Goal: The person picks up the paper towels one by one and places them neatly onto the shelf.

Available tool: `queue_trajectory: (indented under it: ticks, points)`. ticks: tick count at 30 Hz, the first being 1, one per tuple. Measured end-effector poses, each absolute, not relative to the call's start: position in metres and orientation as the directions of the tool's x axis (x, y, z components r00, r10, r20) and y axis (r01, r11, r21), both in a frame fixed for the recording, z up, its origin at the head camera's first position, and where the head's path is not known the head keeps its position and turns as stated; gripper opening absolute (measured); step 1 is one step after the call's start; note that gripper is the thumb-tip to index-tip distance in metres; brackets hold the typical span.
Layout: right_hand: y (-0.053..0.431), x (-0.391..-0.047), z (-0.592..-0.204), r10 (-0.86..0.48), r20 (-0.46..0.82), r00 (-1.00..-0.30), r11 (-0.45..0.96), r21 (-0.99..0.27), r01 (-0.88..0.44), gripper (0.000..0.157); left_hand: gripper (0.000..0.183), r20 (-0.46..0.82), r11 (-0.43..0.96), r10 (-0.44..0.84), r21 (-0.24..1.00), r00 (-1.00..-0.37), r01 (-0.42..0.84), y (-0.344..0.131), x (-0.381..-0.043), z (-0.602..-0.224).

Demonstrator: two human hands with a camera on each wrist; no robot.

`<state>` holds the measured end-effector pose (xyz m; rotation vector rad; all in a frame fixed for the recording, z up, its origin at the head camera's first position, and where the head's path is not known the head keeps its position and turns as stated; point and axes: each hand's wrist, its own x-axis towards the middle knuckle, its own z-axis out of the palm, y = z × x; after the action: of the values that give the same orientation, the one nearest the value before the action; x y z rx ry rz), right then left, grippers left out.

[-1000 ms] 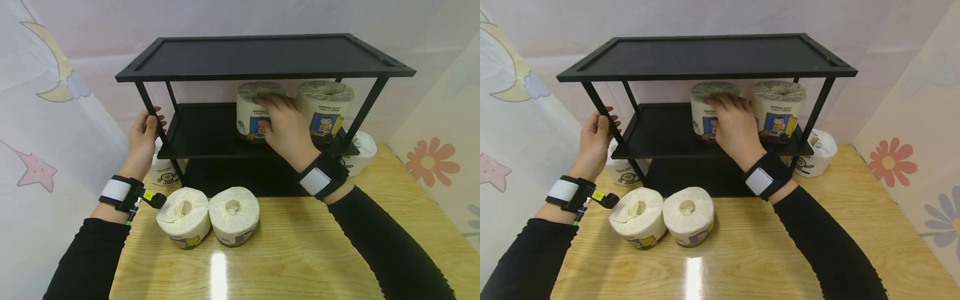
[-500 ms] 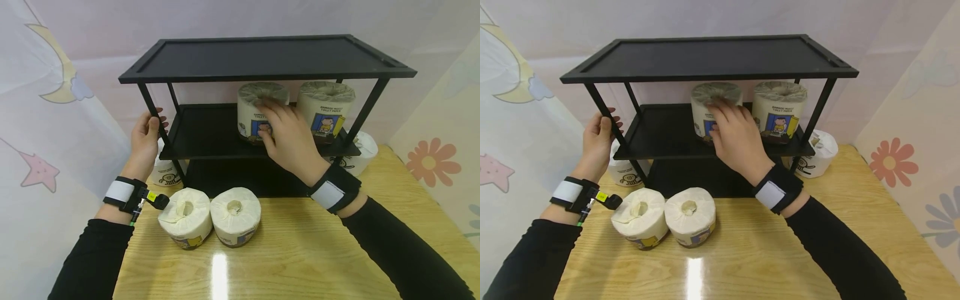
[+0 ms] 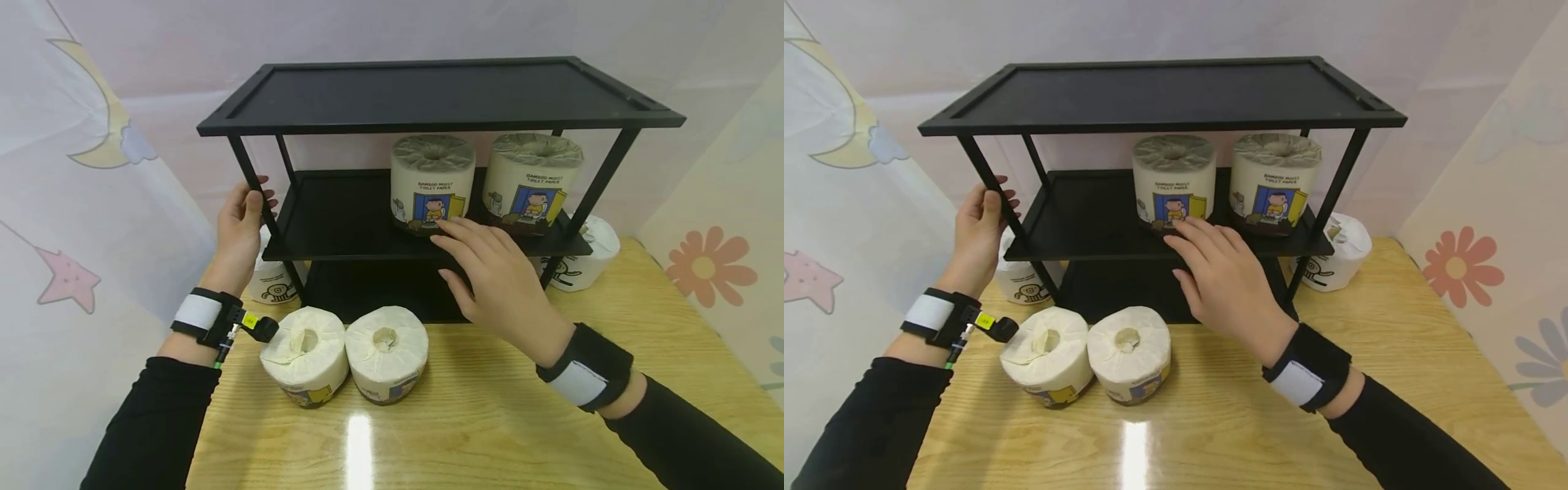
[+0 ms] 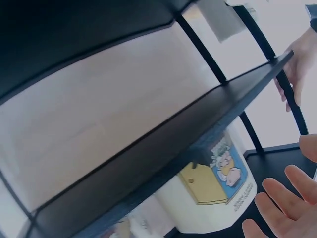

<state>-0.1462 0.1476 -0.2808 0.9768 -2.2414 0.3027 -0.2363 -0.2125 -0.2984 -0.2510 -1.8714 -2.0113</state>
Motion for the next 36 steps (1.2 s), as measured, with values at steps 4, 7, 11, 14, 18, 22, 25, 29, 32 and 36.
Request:
queue_trajectory:
  ticks: [4, 7, 11, 14, 18, 22, 25, 29, 32, 36]
  points:
    - [0.16, -0.139, -0.289, -0.56, 0.645, -0.519, 0.704, 0.04, -0.709, 0.045, 0.061, 0.378, -0.044, -0.161, 0.92, -0.912, 0.389, -0.212, -0.236, -0.298]
    - [0.169, -0.134, -0.295, -0.564, 0.643, -0.519, 0.695, 0.03, -0.718, 0.04, 0.06, 0.379, -0.045, -0.163, 0.919, -0.911, 0.391, -0.212, -0.236, -0.297]
    - [0.179, -0.129, -0.305, -0.575, 0.643, -0.506, 0.675, 0.022, -0.738, 0.039, 0.057, 0.383, -0.046, -0.164, 0.918, -0.909, 0.395, -0.212, -0.236, -0.296]
    - [0.187, -0.127, -0.312, -0.572, 0.641, -0.511, 0.675, 0.014, -0.738, 0.045, 0.056, 0.39, -0.046, -0.161, 0.915, -0.906, 0.402, -0.212, -0.236, -0.297]
    - [0.199, -0.126, -0.323, -0.547, 0.636, -0.544, 0.701, -0.007, -0.713, 0.051, 0.061, 0.401, -0.045, -0.152, 0.91, -0.904, 0.411, -0.212, -0.237, -0.298]
    - [0.211, -0.126, -0.333, -0.524, 0.644, -0.557, 0.71, -0.031, -0.703, 0.051, 0.065, 0.406, -0.046, -0.148, 0.908, -0.902, 0.416, -0.212, -0.237, -0.3]
    - [0.221, -0.125, -0.337, -0.509, 0.658, -0.554, 0.714, -0.036, -0.699, 0.05, 0.065, 0.409, -0.049, -0.144, 0.906, -0.901, 0.42, -0.213, -0.237, -0.301]
    - [0.233, -0.125, -0.336, -0.485, 0.688, -0.54, 0.73, -0.021, -0.683, 0.051, 0.061, 0.413, -0.044, -0.14, 0.905, -0.9, 0.422, -0.213, -0.237, -0.301]
    - [0.242, -0.125, -0.333, -0.459, 0.725, -0.514, 0.739, -0.009, -0.673, 0.051, 0.058, 0.413, -0.036, -0.138, 0.906, -0.9, 0.422, -0.212, -0.237, -0.301]
    - [0.254, -0.126, -0.327, -0.412, 0.768, -0.49, 0.761, -0.005, -0.648, 0.052, 0.06, 0.411, -0.034, -0.143, 0.907, -0.9, 0.42, -0.212, -0.237, -0.301]
